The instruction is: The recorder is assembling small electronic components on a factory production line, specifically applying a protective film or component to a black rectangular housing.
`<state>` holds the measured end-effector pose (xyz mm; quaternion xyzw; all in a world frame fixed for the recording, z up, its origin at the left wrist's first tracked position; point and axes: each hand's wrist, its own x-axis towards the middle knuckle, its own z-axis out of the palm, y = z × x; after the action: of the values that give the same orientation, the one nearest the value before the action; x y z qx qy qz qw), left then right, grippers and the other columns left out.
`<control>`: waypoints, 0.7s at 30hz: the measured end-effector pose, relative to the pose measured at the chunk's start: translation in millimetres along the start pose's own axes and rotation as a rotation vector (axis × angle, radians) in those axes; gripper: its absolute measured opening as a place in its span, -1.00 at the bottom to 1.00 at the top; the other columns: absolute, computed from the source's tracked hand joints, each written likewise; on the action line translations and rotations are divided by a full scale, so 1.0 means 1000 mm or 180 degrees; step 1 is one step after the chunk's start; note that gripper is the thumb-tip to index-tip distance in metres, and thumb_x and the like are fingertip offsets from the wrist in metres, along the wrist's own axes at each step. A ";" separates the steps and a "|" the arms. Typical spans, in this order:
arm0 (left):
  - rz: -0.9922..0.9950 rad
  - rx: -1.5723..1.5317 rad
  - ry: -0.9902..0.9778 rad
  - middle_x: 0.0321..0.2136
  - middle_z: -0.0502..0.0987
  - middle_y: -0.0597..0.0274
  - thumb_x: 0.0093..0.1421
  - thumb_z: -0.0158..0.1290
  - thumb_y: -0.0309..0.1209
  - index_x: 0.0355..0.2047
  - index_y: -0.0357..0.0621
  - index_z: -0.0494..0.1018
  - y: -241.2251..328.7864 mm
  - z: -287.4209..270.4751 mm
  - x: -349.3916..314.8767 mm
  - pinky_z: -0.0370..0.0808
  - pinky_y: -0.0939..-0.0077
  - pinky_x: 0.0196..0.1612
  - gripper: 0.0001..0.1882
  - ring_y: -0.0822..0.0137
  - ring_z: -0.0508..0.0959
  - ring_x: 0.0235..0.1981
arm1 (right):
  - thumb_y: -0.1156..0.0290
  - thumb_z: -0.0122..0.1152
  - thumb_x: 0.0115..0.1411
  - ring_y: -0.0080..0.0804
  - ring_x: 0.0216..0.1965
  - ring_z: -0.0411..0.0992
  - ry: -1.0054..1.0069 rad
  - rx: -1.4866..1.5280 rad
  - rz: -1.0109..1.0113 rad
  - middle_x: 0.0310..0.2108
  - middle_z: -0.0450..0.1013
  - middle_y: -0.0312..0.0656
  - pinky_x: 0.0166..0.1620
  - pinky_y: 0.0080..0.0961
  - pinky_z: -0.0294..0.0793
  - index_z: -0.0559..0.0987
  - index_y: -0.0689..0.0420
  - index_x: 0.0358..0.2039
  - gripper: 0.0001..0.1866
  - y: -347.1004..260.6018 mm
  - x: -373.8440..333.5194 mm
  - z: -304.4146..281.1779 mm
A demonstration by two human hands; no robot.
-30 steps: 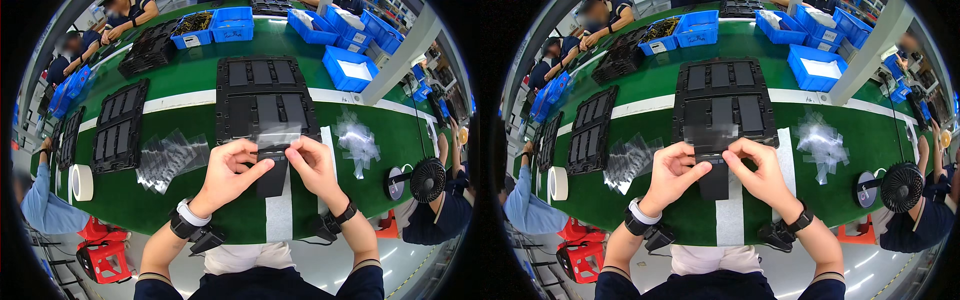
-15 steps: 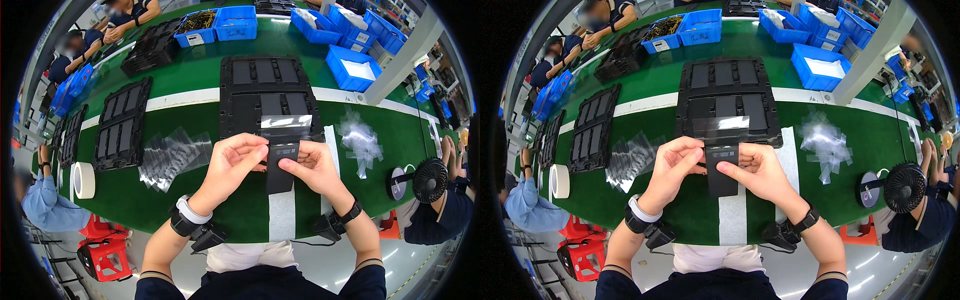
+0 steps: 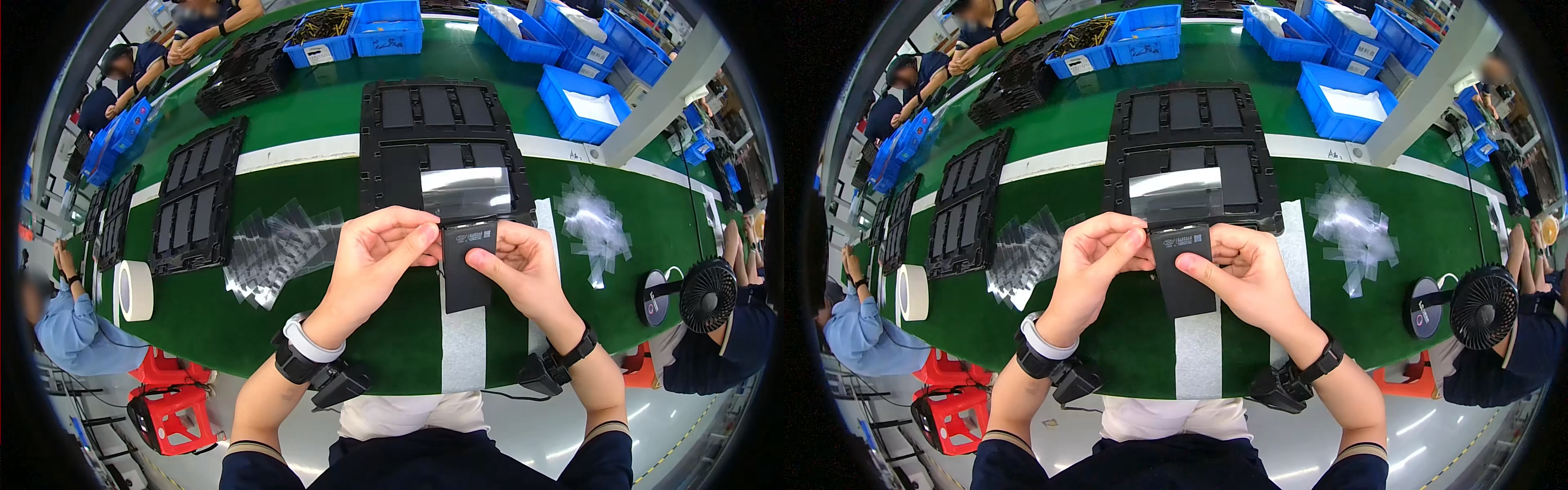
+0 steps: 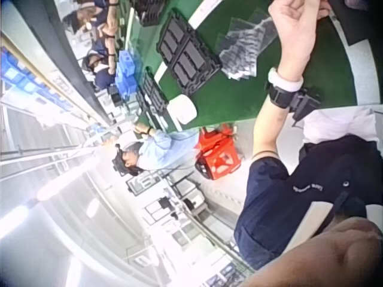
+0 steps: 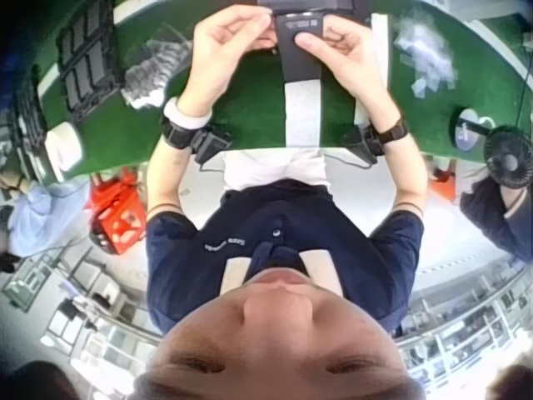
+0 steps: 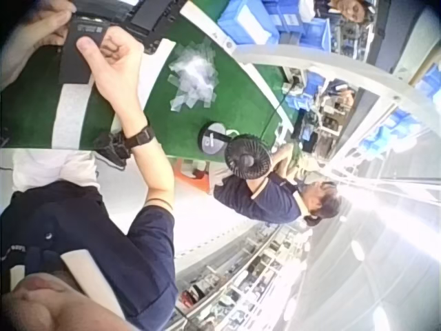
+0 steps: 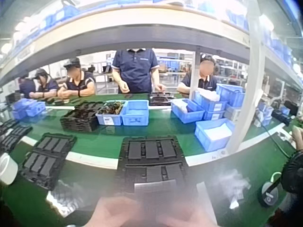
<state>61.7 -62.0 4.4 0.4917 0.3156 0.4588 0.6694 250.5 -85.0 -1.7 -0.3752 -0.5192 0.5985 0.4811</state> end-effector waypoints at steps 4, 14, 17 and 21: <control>0.0052 0.0046 0.0015 -0.40 0.53 0.17 0.14 0.02 -0.46 -0.27 -0.31 0.45 0.000 0.000 -0.001 0.49 0.61 -0.30 -0.82 0.43 0.54 -0.38 | 0.56 0.17 0.06 -0.66 -0.37 0.42 0.0059 -0.0042 -0.0040 -0.40 0.49 -0.26 -0.26 -0.71 0.41 0.51 0.29 -0.37 -0.90 0.000 0.000 0.002; 0.0123 0.0019 -0.0008 -0.40 0.53 0.18 0.13 0.03 -0.49 -0.27 -0.30 0.45 -0.002 0.000 0.000 0.49 0.64 -0.31 -0.83 0.45 0.54 -0.38 | 0.56 0.17 0.06 -0.66 -0.36 0.42 0.0125 -0.0113 -0.0064 -0.39 0.49 -0.25 -0.26 -0.70 0.41 0.52 0.28 -0.37 -0.89 0.001 0.001 0.002; 0.0093 -0.0055 0.0024 -0.40 0.53 0.18 0.10 0.06 -0.52 -0.28 -0.31 0.45 -0.003 0.001 0.000 0.49 0.64 -0.31 -0.83 0.45 0.54 -0.37 | 0.56 0.17 0.06 -0.66 -0.36 0.42 0.0123 -0.0132 -0.0051 -0.39 0.50 -0.25 -0.26 -0.70 0.41 0.52 0.28 -0.36 -0.89 0.002 0.001 0.003; 0.0288 0.0050 -0.0007 -0.40 0.53 0.19 0.04 0.11 -0.56 -0.29 -0.30 0.45 -0.002 0.005 -0.001 0.49 0.64 -0.26 -0.81 0.47 0.53 -0.34 | 0.56 0.17 0.06 -0.65 -0.33 0.42 0.0231 -0.0220 -0.0209 -0.37 0.49 -0.23 -0.27 -0.68 0.42 0.51 0.28 -0.37 -0.89 0.003 0.001 0.005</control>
<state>66.7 -65.5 3.8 0.5112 0.2959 0.4856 0.6444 244.6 -85.5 -3.6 -0.3958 -0.5338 0.5502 0.5057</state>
